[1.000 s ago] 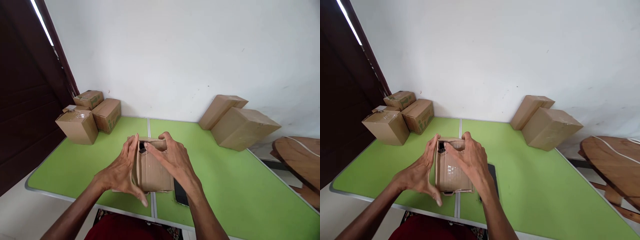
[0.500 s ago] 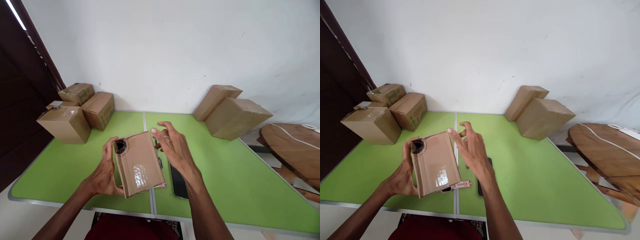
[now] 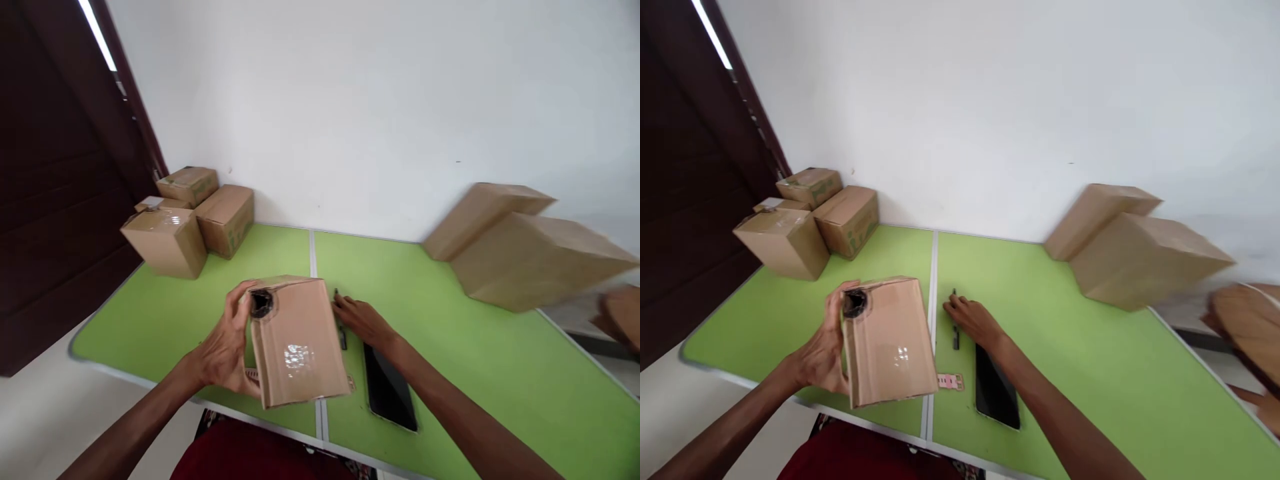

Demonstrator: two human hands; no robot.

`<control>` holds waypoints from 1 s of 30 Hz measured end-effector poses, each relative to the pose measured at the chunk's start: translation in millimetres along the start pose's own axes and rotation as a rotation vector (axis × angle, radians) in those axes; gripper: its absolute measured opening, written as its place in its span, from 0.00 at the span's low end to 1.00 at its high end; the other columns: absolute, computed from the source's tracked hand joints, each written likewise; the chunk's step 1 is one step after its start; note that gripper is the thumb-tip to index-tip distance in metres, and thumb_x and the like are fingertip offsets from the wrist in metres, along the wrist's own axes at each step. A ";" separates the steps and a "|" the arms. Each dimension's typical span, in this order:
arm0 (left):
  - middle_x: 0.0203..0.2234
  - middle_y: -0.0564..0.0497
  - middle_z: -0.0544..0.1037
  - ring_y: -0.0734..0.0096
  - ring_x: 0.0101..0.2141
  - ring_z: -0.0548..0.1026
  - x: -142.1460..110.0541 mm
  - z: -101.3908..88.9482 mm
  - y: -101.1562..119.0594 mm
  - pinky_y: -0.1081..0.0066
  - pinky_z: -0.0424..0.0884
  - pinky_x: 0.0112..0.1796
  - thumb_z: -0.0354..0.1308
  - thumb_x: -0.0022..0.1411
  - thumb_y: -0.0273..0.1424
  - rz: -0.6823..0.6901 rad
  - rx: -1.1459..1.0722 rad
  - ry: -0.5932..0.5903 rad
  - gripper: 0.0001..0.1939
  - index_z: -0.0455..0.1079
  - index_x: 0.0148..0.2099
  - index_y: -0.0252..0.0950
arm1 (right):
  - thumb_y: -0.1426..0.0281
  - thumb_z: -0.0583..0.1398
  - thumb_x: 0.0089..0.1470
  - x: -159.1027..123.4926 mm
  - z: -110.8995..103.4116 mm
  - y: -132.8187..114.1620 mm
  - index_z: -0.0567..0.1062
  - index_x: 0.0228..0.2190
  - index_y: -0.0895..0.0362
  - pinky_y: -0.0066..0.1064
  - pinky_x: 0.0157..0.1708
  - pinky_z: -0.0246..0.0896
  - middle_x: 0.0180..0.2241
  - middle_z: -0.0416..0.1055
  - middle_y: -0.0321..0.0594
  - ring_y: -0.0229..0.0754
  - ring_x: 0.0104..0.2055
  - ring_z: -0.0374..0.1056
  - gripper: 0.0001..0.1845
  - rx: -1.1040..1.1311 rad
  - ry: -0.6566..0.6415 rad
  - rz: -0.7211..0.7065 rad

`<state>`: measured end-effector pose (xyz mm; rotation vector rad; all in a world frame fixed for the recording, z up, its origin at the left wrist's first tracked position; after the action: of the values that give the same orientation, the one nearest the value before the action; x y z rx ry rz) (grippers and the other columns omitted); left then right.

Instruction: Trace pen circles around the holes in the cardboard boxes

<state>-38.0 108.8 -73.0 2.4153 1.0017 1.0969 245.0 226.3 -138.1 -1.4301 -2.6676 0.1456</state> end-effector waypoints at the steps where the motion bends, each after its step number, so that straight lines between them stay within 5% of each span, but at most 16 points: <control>1: 0.74 0.32 0.49 0.21 0.74 0.54 1.2 0.3 2.0 0.31 0.63 0.70 0.82 0.38 0.59 0.046 0.007 0.010 0.89 0.20 0.81 0.51 | 0.89 0.55 0.54 0.6 0.2 3.2 0.79 0.39 0.53 0.37 0.39 0.75 0.43 0.83 0.48 0.49 0.40 0.79 0.23 0.018 0.016 -0.027; 5: 0.74 0.29 0.48 0.17 0.73 0.55 1.4 -0.4 0.1 0.26 0.61 0.69 0.83 0.34 0.60 0.051 0.004 0.034 0.92 0.20 0.82 0.49 | 0.88 0.56 0.50 -1.2 -17.1 27.1 0.74 0.32 0.51 0.36 0.33 0.73 0.34 0.80 0.46 0.49 0.33 0.78 0.19 0.091 0.192 0.012; 8: 0.72 0.28 0.54 0.18 0.71 0.59 0.2 -0.8 -3.4 0.27 0.60 0.69 0.84 0.34 0.58 -0.046 -0.051 0.021 0.91 0.24 0.82 0.45 | 0.77 0.55 0.63 -13.1 -53.3 37.0 0.70 0.35 0.50 0.42 0.30 0.73 0.33 0.77 0.46 0.52 0.31 0.76 0.10 0.124 0.451 0.191; 11: 0.71 0.27 0.56 0.19 0.70 0.61 -0.3 -1.3 -3.8 0.30 0.59 0.70 0.84 0.33 0.57 -0.082 -0.079 -0.002 0.91 0.25 0.82 0.41 | 0.67 0.49 0.72 -34.3 -99.6 8.4 0.65 0.43 0.48 0.45 0.34 0.77 0.34 0.73 0.41 0.52 0.33 0.78 0.06 0.311 0.793 0.341; 13: 0.71 0.26 0.56 0.19 0.70 0.61 -0.6 -2.1 -5.1 0.30 0.58 0.70 0.84 0.34 0.57 -0.089 -0.061 -0.016 0.91 0.25 0.82 0.41 | 0.66 0.61 0.66 -50.7 -123.3 -26.5 0.68 0.39 0.46 0.45 0.33 0.78 0.32 0.73 0.35 0.49 0.29 0.77 0.05 0.871 1.122 0.280; 16: 0.73 0.26 0.54 0.19 0.71 0.59 -1.9 -4.3 -7.1 0.28 0.58 0.70 0.83 0.36 0.59 -0.056 0.000 -0.013 0.91 0.22 0.82 0.43 | 0.70 0.66 0.63 -50.0 -140.9 -97.6 0.78 0.38 0.46 0.43 0.31 0.77 0.31 0.79 0.34 0.47 0.28 0.79 0.05 1.238 1.030 -0.011; 19: 0.75 0.26 0.51 0.18 0.72 0.58 -4.4 -6.7 -8.3 0.27 0.57 0.70 0.82 0.36 0.62 -0.010 0.030 0.012 0.93 0.19 0.82 0.44 | 0.73 0.68 0.63 -47.7 -140.4 -144.5 0.84 0.43 0.47 0.38 0.33 0.77 0.36 0.84 0.36 0.45 0.34 0.82 0.09 1.152 0.840 -0.158; 24: 0.76 0.26 0.50 0.17 0.73 0.57 -6.2 -7.9 -8.8 0.27 0.58 0.70 0.82 0.37 0.61 0.037 0.021 0.048 0.93 0.18 0.83 0.44 | 0.78 0.67 0.63 -44.4 -138.0 -159.7 0.84 0.46 0.45 0.45 0.47 0.77 0.40 0.85 0.36 0.49 0.44 0.81 0.16 0.930 0.720 -0.308; 30: 0.76 0.24 0.50 0.17 0.71 0.59 -3.3 -3.4 -6.5 0.28 0.61 0.69 0.82 0.38 0.60 0.057 0.092 0.041 0.94 0.17 0.83 0.40 | 0.78 0.69 0.61 -41.2 -143.7 -157.2 0.86 0.46 0.43 0.46 0.49 0.75 0.39 0.86 0.34 0.51 0.44 0.79 0.18 0.867 0.701 -0.328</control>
<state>-45.2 111.1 -75.9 2.5180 1.0237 1.1474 158.8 109.8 23.4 -0.5965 -1.8311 0.5603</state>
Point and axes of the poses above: each hand's wrist, its own x-axis towards the middle knuckle, its own z-axis out of the palm, y = z × x, the point moved 5 cm from there along x, towards the middle knuckle
